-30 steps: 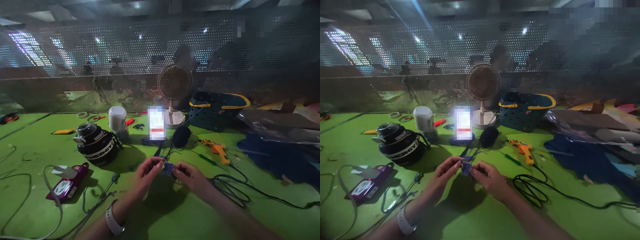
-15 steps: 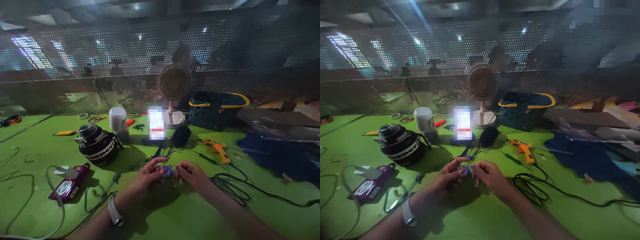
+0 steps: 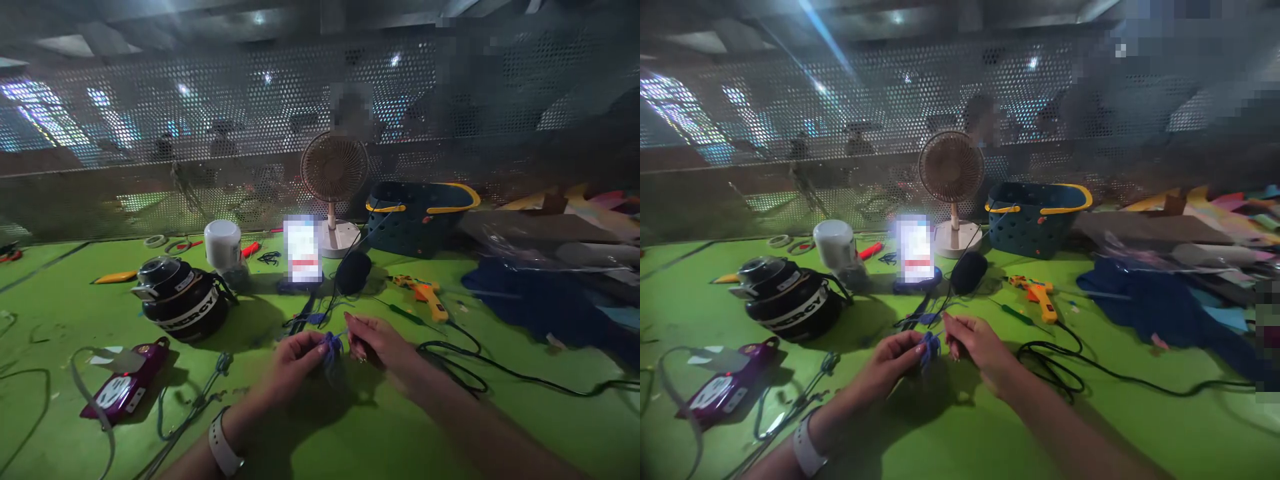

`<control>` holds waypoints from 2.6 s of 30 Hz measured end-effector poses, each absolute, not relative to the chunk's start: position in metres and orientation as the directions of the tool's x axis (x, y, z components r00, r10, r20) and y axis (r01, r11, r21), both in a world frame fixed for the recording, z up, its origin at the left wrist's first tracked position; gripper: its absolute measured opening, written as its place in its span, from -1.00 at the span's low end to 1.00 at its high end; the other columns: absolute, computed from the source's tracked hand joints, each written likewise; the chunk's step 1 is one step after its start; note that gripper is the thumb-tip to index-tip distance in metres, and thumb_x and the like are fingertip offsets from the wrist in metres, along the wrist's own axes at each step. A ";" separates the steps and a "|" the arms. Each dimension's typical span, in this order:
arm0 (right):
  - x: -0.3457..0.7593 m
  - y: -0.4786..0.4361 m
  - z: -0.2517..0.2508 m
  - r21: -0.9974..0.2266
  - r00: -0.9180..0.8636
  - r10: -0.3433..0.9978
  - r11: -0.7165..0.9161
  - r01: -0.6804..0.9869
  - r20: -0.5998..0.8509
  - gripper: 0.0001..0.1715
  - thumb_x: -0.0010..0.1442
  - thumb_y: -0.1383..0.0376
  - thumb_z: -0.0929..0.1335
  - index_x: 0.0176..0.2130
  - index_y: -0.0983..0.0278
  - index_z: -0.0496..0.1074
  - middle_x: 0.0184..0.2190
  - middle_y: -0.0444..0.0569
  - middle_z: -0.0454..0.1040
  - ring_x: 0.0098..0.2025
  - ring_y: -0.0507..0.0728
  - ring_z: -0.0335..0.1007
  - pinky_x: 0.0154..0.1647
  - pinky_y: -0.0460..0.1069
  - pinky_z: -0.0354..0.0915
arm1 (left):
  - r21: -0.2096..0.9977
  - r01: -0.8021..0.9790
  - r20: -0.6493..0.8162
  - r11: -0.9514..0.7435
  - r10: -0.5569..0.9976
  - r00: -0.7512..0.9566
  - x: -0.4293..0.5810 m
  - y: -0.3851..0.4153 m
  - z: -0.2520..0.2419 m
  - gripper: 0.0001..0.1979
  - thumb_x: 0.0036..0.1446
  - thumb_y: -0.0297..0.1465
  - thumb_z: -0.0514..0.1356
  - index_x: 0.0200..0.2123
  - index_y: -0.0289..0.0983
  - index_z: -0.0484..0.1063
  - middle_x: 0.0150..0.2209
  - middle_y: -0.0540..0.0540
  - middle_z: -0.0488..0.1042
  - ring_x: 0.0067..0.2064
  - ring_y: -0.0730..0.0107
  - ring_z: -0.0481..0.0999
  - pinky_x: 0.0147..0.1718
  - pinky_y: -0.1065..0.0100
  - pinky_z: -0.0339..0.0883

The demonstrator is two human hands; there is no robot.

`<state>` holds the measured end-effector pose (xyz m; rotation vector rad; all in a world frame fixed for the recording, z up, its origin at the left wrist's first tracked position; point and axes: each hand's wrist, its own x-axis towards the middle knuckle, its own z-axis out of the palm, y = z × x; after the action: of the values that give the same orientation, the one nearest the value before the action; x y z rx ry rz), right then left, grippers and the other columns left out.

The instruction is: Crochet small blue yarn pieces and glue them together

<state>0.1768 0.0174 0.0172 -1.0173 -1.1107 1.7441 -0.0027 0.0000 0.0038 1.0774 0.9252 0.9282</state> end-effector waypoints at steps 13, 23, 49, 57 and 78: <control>0.172 0.013 0.022 -0.960 -0.367 0.918 -0.226 -0.167 -0.152 -0.47 -0.06 -0.11 0.48 -0.56 0.28 0.41 -0.68 -0.22 0.35 -0.60 -0.04 0.18 -0.46 -0.08 0.12 | 0.978 0.183 0.027 -0.097 0.936 0.352 -0.007 -0.001 0.008 -0.80 0.06 -0.28 0.27 -0.48 -0.29 0.55 -0.40 -0.12 0.56 -0.32 0.26 0.49 -0.30 0.31 0.34; 0.168 0.015 0.020 -0.959 -0.281 0.946 -0.216 -0.182 -0.160 -0.45 -0.08 -0.12 0.47 -0.58 0.28 0.36 -0.71 -0.24 0.31 -0.65 -0.06 0.13 -0.54 -0.10 0.06 | 0.934 0.329 0.006 -0.139 0.927 0.375 -0.008 0.001 0.007 -0.86 0.01 -0.35 0.29 -0.53 -0.27 0.53 -0.46 -0.10 0.55 -0.37 0.27 0.50 -0.39 0.35 0.36; 0.267 0.042 0.053 -0.527 -0.065 0.989 0.124 0.841 0.130 -0.95 0.09 0.31 0.35 -0.39 0.26 0.39 -0.28 0.10 0.50 -0.16 0.30 0.38 -0.12 0.13 0.18 | 0.997 0.056 -0.052 0.051 0.998 0.020 -0.014 0.005 0.014 -0.78 -0.05 -0.22 0.37 -0.53 -0.24 0.53 -0.42 0.01 0.40 -0.33 0.39 0.36 -0.33 0.44 0.21; 0.242 0.030 0.038 -0.252 -0.333 0.940 0.305 0.918 -0.075 -0.71 0.01 0.38 0.36 -0.19 0.31 0.46 -0.16 0.15 0.50 -0.10 0.31 0.38 -0.16 0.08 0.20 | 0.897 -0.238 -0.374 0.372 0.927 0.040 -0.014 0.011 0.009 -0.76 -0.24 -0.30 0.47 -0.47 -0.28 0.60 -0.47 -0.02 0.59 -0.45 0.47 0.46 -0.46 0.50 0.24; 0.203 0.016 0.031 -0.695 -0.541 0.839 0.351 0.628 -0.064 -0.68 0.12 0.44 0.28 -0.16 0.22 0.51 -0.38 -0.10 0.54 -0.39 0.08 0.37 -0.42 -0.07 0.16 | 0.845 -0.357 -0.380 0.398 0.917 0.123 -0.014 0.010 0.009 -0.78 -0.19 -0.30 0.45 -0.47 -0.31 0.61 -0.44 -0.08 0.60 -0.38 0.36 0.49 -0.30 0.37 0.28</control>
<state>0.2034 0.0159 0.0309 -1.3017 -2.3151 0.9863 -0.0139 0.0097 0.0087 0.6608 1.0605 1.0350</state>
